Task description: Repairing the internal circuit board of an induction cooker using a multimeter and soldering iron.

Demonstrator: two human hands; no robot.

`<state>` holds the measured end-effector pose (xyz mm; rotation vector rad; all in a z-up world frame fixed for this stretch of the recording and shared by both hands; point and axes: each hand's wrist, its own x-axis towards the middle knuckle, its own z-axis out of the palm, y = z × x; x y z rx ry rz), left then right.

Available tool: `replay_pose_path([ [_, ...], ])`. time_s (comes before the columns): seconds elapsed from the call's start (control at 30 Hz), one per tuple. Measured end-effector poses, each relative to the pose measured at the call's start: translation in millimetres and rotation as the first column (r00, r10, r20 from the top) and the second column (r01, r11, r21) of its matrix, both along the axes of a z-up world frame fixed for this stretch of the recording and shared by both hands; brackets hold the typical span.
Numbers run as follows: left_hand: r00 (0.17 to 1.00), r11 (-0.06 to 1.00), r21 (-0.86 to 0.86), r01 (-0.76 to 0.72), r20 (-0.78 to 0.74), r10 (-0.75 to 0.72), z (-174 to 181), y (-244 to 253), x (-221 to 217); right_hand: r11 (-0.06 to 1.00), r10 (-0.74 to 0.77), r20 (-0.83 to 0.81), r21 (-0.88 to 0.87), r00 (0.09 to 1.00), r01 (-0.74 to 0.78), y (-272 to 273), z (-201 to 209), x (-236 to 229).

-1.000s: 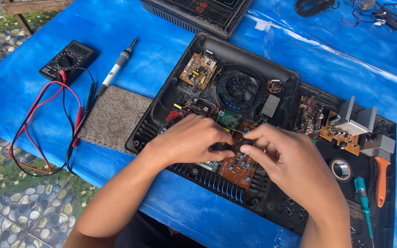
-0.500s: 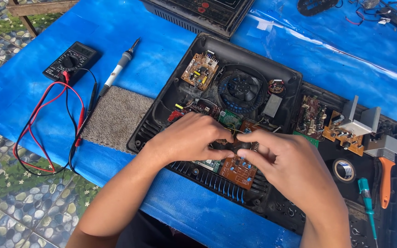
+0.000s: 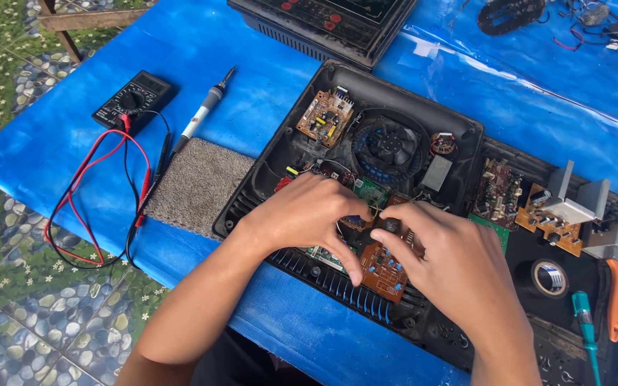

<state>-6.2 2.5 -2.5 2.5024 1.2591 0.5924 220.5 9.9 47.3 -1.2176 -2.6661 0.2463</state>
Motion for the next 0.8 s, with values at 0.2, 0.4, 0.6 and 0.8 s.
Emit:
replay_pose_path([
  [0.2,0.899,0.858,0.514,-0.009,0.379,-0.218,-0.2,-5.5,-5.3,0.984,0.138,-0.327,0.155,0.935,-0.091,-20.5,5.2,-11.6],
  [0.4,0.881,0.801,0.593,-0.085,0.42,-0.217,-5.1,-4.5,-3.8,0.974,0.215,-0.347,0.141,0.913,-0.176,-25.8,-6.0,-21.2],
  [0.6,0.874,0.805,0.589,-0.071,0.426,-0.235,-1.6,-4.8,-3.1,0.977,0.189,-0.288,0.15,0.939,-0.15,-22.0,-8.4,-18.0],
  [0.8,0.891,0.779,0.622,-0.085,0.397,-0.22,-4.4,-6.1,-5.0,0.979,0.127,-0.213,0.183,0.969,-0.088,-15.1,-27.5,-16.9],
])
